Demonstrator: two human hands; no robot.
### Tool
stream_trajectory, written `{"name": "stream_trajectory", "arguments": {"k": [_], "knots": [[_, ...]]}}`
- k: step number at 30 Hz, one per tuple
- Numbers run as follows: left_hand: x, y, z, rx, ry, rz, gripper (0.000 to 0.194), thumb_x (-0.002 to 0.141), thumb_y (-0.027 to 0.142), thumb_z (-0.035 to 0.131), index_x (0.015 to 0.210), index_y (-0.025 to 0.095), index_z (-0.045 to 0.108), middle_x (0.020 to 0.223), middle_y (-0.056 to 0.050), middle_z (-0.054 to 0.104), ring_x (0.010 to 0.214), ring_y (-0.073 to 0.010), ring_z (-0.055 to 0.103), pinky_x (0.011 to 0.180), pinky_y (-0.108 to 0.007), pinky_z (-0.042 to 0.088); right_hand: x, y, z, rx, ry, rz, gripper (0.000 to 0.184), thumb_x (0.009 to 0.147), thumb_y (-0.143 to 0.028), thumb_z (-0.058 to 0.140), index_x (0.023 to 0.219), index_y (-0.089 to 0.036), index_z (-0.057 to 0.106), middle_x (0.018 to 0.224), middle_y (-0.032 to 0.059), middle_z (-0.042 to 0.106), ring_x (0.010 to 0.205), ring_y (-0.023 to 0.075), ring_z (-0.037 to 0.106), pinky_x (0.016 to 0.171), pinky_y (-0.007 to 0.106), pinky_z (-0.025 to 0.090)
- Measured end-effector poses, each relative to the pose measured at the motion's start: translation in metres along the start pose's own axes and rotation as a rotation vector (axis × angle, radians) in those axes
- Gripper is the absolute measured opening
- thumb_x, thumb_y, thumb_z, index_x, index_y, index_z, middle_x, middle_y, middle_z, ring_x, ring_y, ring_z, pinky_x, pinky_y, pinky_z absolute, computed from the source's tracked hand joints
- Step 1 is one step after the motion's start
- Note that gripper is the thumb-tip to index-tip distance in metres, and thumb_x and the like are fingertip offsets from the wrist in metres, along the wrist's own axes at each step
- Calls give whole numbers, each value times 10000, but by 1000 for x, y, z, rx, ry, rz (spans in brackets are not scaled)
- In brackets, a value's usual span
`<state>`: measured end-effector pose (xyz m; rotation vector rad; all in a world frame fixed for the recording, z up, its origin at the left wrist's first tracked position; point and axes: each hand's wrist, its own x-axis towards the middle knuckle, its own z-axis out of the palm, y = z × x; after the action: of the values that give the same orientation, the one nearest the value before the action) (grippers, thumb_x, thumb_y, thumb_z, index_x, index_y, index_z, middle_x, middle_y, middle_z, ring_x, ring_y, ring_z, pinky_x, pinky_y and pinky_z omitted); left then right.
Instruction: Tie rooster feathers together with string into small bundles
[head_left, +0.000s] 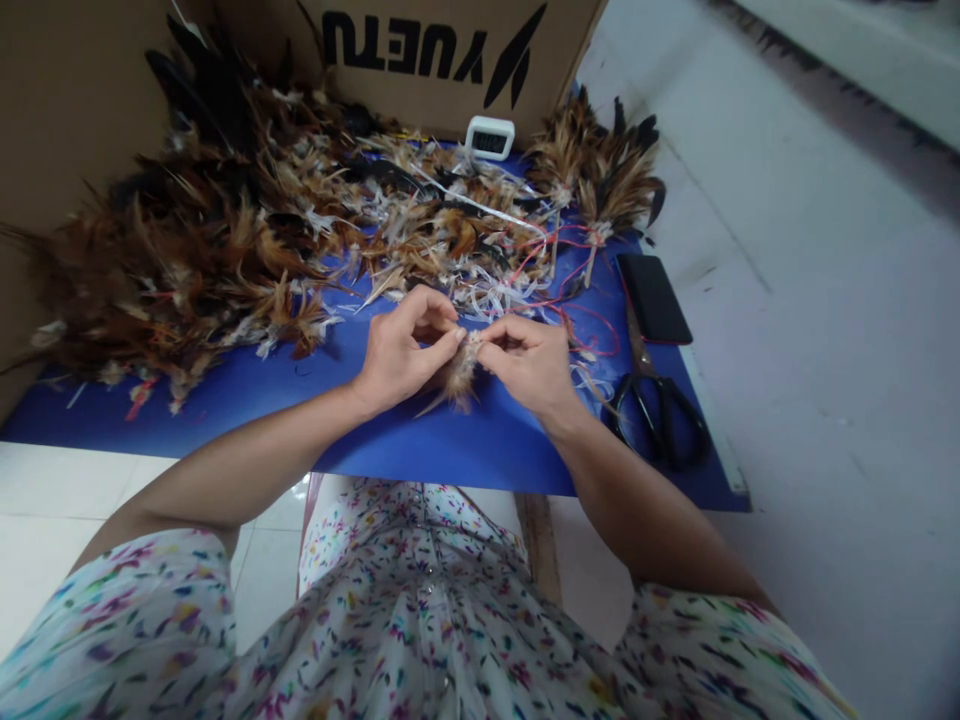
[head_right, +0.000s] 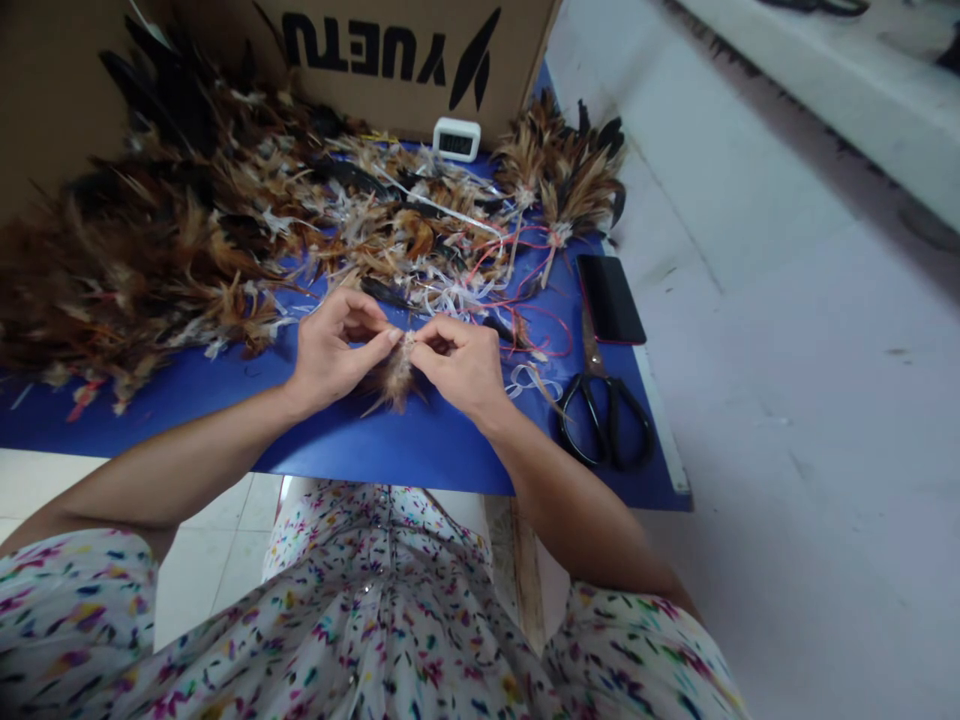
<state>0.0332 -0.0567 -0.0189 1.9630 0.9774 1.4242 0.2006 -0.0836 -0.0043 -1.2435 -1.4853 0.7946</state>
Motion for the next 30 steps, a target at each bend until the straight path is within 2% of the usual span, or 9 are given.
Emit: {"name": "stream_trajectory", "arguments": {"k": [6,19,25,30], "knots": [[1,-2,-1,-6,13,-10,215,790,252,721,906,208,544,720,52,677,623,-79,641,601,-198,515,1,-1,-1,3,6,5,90,674,-204,622,588,-200,646,535,-34,595,486,88,465,509,247,373],[5,-7,2,-151,32,-146,240,777,238,722,860,201,500,697,51,651,604,-75,651,563,-176,510,4,-4,-1,77,57,88,59,630,-180,603,579,-195,629,490,-50,565,448,77,461,453,222,350],[7,-4,1,-221,48,-188,247,768,214,715,848,203,482,684,50,661,599,-87,680,552,-175,519,5,-1,-3,90,97,33,62,632,-168,602,579,-186,628,501,-61,554,448,59,417,459,219,326],[10,-1,-1,-278,75,-227,272,753,203,725,850,207,470,670,54,661,575,-99,679,560,-199,543,6,-1,-6,103,131,74,61,643,-177,611,585,-193,625,497,-54,565,448,78,459,462,228,338]]}}
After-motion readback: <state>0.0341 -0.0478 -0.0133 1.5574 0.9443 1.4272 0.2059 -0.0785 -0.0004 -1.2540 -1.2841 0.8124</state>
